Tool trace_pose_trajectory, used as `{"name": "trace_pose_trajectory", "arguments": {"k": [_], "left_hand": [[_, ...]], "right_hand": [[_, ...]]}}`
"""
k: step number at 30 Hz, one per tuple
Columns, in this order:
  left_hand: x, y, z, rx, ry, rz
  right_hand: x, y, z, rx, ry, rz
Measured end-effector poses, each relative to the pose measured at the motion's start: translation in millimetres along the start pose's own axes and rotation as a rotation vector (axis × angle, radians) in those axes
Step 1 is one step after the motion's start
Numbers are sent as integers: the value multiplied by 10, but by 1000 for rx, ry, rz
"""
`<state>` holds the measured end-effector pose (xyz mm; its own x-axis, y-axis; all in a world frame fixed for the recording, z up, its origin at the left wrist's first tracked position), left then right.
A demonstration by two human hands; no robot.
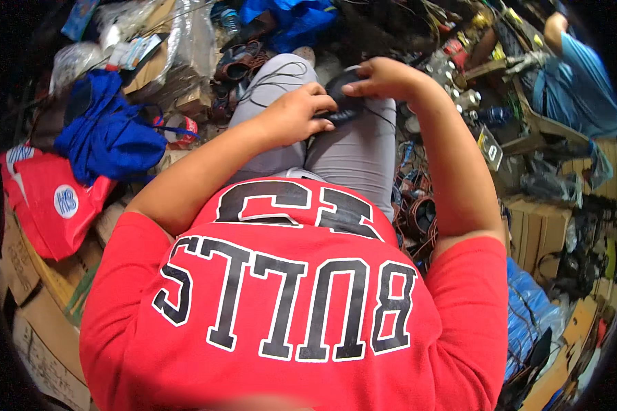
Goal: The person is hand-stitching a black leather shoe upper component using a needle and thread.
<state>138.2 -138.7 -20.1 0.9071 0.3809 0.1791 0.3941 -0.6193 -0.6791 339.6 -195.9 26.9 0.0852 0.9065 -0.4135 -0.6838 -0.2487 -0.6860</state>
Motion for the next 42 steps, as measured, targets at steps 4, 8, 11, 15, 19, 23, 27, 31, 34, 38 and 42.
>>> {"name": "trace_pose_trajectory", "arguments": {"k": [4, 8, 11, 15, 19, 23, 27, 31, 34, 38, 42], "left_hand": [[-10, 74, 85, -66, 15, 31], [-22, 116, 80, -102, 104, 6], [70, 102, -65, -105, 113, 44], [243, 230, -102, -189, 161, 137], [164, 280, -80, -191, 132, 199], [54, 148, -36, -281, 162, 181], [114, 115, 27, -252, 124, 263], [143, 153, 39, -152, 166, 246], [96, 95, -20, -166, 131, 179], [24, -209, -131, -287, 141, -54], [-257, -539, -378, -454, 27, 397]], "right_hand": [[-275, 181, -238, 177, 76, -149], [-609, 441, -331, 537, 125, -282], [-812, 572, -438, 743, 177, -437], [-932, 608, -476, 886, 190, -525], [-1019, 748, -400, 682, 132, -543], [-1158, 856, -367, 591, 177, -581], [-1203, 772, -313, 592, 160, -540], [-1204, 761, -295, 564, 244, -518], [-1201, 730, -363, 593, 252, -521], [-1295, 758, -593, 631, 286, -547], [-1462, 735, -616, 729, 369, -642]]}}
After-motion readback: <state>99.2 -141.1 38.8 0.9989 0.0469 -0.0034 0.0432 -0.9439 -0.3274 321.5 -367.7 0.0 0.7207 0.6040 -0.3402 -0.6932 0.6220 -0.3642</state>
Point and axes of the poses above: each hand's wrist, its own x-axis towards the middle knuckle, its own y-axis out of the palm, z = x × y, the point moved 1 cm from there along x, towards the middle knuckle, and after that the axes turned 8 degrees about -z, right-handed, at the moved point
